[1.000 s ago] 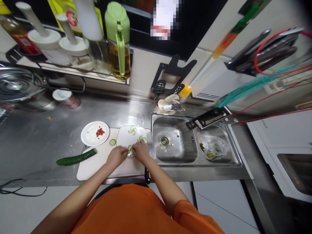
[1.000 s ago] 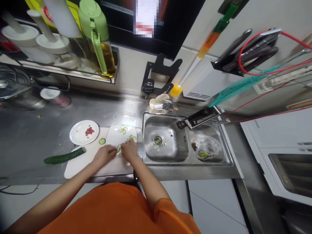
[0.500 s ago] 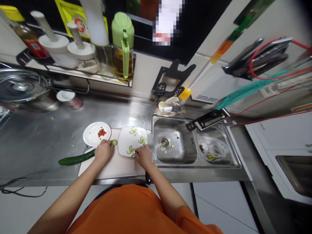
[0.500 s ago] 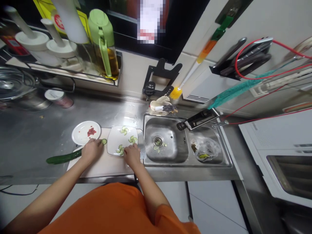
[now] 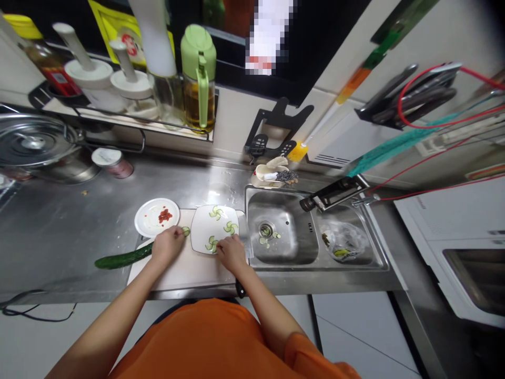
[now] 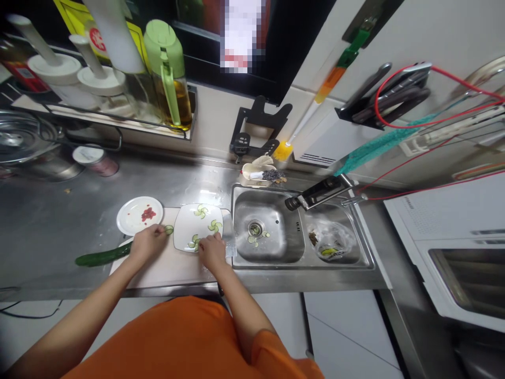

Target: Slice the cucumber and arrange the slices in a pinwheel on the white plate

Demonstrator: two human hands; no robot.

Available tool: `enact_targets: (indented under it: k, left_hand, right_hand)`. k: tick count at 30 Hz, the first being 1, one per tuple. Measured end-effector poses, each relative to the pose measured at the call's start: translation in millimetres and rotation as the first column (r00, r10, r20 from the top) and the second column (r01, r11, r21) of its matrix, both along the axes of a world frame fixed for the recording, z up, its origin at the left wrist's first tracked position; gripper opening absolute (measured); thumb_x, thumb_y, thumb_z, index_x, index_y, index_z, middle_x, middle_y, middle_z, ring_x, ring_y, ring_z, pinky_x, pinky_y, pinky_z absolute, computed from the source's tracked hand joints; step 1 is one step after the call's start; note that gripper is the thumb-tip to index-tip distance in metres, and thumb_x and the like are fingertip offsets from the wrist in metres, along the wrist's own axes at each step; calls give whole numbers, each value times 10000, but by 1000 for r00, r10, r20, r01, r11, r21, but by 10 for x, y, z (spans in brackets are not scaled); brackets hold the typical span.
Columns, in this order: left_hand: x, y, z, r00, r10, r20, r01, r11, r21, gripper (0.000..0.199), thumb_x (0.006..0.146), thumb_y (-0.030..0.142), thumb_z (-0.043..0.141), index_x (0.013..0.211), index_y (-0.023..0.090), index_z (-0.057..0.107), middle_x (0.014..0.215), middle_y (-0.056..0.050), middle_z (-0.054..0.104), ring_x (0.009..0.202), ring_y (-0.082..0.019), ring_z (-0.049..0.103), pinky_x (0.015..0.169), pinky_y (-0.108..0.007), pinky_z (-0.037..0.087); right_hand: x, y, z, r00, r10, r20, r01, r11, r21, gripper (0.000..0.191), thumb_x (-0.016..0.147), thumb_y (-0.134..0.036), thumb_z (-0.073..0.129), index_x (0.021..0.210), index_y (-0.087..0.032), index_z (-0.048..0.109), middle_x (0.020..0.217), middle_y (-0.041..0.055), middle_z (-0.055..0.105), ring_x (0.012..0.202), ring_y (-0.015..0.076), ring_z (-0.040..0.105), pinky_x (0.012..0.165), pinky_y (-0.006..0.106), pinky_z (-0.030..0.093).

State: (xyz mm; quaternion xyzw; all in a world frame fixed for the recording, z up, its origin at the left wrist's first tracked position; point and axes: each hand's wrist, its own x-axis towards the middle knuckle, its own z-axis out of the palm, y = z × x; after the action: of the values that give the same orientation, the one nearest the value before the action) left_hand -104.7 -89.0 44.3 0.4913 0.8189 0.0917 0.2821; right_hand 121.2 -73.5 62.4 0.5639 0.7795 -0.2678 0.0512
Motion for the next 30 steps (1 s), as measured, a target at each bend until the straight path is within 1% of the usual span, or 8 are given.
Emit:
enact_targets:
  k: [4, 9, 13, 17, 19, 23, 27, 30]
  left_hand:
    - [-84, -37, -24, 946, 71, 317, -111, 988, 110, 237, 684, 403, 611, 780, 188, 642, 698, -3, 666, 630, -141, 559, 606, -228, 383]
    - [-20, -20, 50, 681, 165, 714, -255, 967, 19, 366, 536, 445, 731, 729, 152, 630, 652, -13, 657, 581, -123, 550, 572, -223, 394]
    - [89, 10, 160, 589, 211, 780, -253, 965, -70, 337, 525, 395, 753, 732, 156, 636, 605, 20, 620, 545, -99, 521, 531, -207, 366]
    - [141, 1, 149, 519, 267, 812, -245, 957, -158, 327, 548, 374, 763, 748, 159, 621, 487, 75, 492, 431, -57, 400, 429, -179, 259]
    - [152, -16, 99, 377, 324, 868, -268, 935, -233, 318, 571, 346, 775, 752, 153, 600, 501, 75, 488, 418, -42, 385, 410, -162, 252]
    - [182, -52, 2, 23, 468, 883, -276, 852, -444, 252, 704, 288, 742, 815, 141, 570, 680, -10, 610, 496, -49, 501, 454, -147, 390]
    - [209, -42, -43, -202, 606, 769, -126, 763, -634, 198, 867, 329, 589, 860, 134, 552, 739, -61, 622, 495, -54, 516, 407, -132, 396]
    - [207, -1, -50, -334, 623, 708, -70, 732, -677, 175, 914, 284, 514, 871, 121, 559, 689, -28, 578, 467, -35, 484, 379, -108, 365]
  right_hand:
    - [-88, 57, -46, 987, -47, -155, 46, 999, -8, 167, 845, -225, 556, 854, -231, 723, 872, 38, 688, 960, 220, 518, 792, 306, 358]
    - [-315, 196, -88, 870, -166, -465, 151, 986, -71, 161, 811, -232, 616, 927, -220, 726, 931, 24, 713, 917, 192, 578, 914, 337, 383]
    - [-472, 298, -81, 760, -300, -577, 183, 950, -252, 165, 784, -270, 625, 905, -225, 728, 884, 8, 716, 814, 163, 604, 777, 288, 454]
    - [-508, 348, -40, 721, -338, -605, 173, 933, -315, 92, 747, -249, 634, 754, -197, 710, 762, -6, 690, 710, 134, 574, 701, 250, 440]
    - [-495, 360, -19, 709, -344, -616, 163, 929, -332, 80, 736, -234, 633, 732, -190, 700, 732, -12, 676, 686, 126, 556, 683, 241, 429]
    - [-467, 387, 8, 692, -325, -645, 127, 934, -334, 88, 742, -241, 627, 732, -194, 701, 730, -14, 668, 712, 129, 554, 702, 244, 422]
    - [-451, 429, 32, 675, -287, -680, 68, 942, -330, 80, 732, -259, 652, 728, -199, 704, 711, -21, 662, 730, 133, 556, 733, 251, 418]
    - [-435, 461, 56, 658, -253, -709, 38, 952, -304, 90, 721, -279, 676, 714, -194, 704, 701, -20, 656, 726, 132, 552, 739, 251, 414]
